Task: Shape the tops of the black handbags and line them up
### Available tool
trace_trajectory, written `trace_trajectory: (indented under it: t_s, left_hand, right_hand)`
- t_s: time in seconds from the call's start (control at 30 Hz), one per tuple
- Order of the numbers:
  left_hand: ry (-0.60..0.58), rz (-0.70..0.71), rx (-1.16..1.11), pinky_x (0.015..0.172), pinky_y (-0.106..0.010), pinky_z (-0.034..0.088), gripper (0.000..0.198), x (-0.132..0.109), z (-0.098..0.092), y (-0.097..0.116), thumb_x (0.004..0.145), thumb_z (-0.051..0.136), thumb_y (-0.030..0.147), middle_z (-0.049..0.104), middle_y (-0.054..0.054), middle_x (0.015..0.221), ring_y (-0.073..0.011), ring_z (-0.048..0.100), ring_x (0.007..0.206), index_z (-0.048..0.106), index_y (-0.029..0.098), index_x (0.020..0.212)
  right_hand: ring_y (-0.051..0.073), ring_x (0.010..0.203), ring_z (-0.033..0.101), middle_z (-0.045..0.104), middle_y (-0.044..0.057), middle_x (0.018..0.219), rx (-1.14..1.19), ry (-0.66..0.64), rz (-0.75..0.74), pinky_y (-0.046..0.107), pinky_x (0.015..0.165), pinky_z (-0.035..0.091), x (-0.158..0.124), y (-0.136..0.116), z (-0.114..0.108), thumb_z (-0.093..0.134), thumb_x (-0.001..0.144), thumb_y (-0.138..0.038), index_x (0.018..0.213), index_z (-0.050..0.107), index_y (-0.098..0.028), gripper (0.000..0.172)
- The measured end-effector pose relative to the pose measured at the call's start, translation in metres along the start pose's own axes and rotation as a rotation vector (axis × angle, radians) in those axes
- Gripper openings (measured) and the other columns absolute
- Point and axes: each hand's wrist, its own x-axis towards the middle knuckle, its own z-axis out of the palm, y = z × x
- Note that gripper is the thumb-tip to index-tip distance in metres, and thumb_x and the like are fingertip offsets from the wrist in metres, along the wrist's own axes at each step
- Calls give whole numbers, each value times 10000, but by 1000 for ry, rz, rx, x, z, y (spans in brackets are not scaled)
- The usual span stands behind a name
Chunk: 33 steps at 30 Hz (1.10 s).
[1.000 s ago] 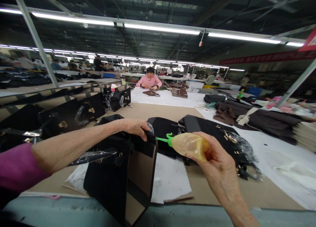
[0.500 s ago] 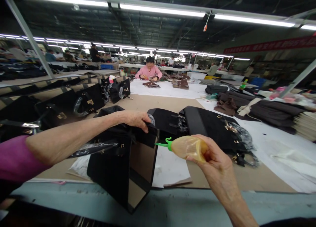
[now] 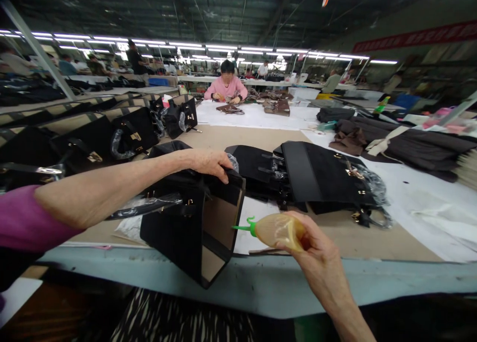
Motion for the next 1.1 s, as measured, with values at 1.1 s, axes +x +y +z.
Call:
trace_trajectory:
  t_s: [1.1]
  left_hand:
    - [274,-277,626,637,-255,381,143,-94,46,41,783,438,175,575,-42,819,-165,533,751,555,177,865]
  right_hand:
    - [232,887,583,597,37,979,603,-9,330,419,769,504,6,53,66,684,647,-323,1037,481,-217,453]
